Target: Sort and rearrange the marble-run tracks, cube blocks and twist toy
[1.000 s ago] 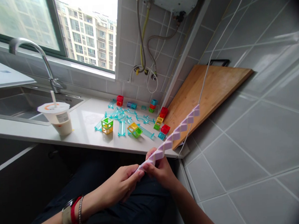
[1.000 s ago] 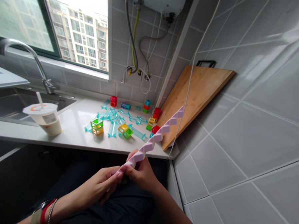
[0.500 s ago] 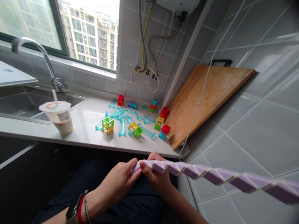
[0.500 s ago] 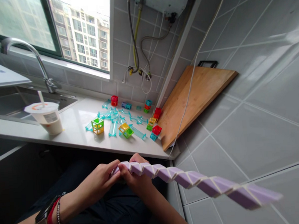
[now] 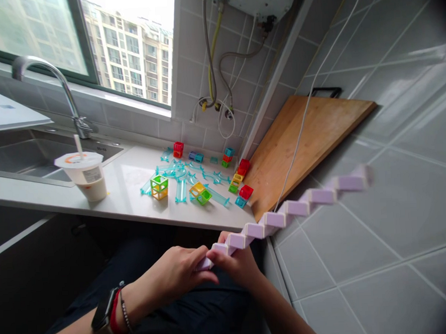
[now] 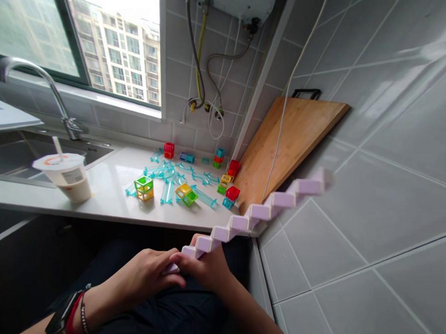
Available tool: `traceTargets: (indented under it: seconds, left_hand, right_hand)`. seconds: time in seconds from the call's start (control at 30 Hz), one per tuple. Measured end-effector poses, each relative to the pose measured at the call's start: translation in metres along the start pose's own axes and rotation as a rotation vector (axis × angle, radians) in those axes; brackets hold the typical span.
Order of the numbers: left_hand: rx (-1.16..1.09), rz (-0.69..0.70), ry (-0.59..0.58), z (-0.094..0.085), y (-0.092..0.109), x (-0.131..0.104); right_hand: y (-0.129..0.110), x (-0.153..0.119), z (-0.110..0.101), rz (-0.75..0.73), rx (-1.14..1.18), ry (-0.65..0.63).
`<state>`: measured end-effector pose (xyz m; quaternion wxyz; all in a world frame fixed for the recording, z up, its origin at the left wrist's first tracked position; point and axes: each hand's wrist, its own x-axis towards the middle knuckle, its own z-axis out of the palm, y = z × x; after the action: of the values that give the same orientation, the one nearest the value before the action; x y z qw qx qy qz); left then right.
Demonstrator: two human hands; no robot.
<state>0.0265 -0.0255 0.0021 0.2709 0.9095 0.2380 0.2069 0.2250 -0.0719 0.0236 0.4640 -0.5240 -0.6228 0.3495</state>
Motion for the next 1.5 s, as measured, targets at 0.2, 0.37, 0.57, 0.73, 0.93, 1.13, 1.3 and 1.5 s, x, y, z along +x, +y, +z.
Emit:
traceTargets:
  seconds: [0.2, 0.37, 0.57, 0.73, 0.93, 1.13, 1.3, 1.5]
  left_hand:
    - [-0.061, 0.092, 0.096, -0.002, -0.001, -0.001]
    - [-0.274, -0.027, 0.017, -0.010, 0.003, 0.001]
    - [-0.639, -0.160, -0.234, -0.021, 0.012, -0.001]
    - [-0.664, -0.235, -0.167, -0.010, 0.013, 0.005]
    - [-0.592, -0.396, 0.010, 0.008, 0.013, 0.007]
    - [-0.742, -0.523, -0.008, 0.003, 0.013, 0.016]
    - [-0.902, -0.528, -0.112, -0.005, 0.008, 0.020]
    - [-0.948, -0.548, -0.101, -0.007, 0.001, 0.007]
  right_hand:
    - [0.005, 0.007, 0.002, 0.140, 0.257, -0.182]
    - [0.003, 0.008, 0.003, 0.065, 0.336, -0.074]
    - [-0.004, 0.007, -0.005, 0.051, 0.331, -0.019]
    - [-0.002, 0.009, 0.002, 0.113, 0.358, 0.152]
    - [0.007, 0.008, 0.016, 0.025, 0.271, 0.299]
    - [0.012, 0.003, 0.020, -0.051, 0.262, 0.211]
    - [0.011, 0.011, 0.010, -0.047, 0.270, 0.096]
    - [0.015, 0.019, 0.005, -0.025, 0.207, 0.115]
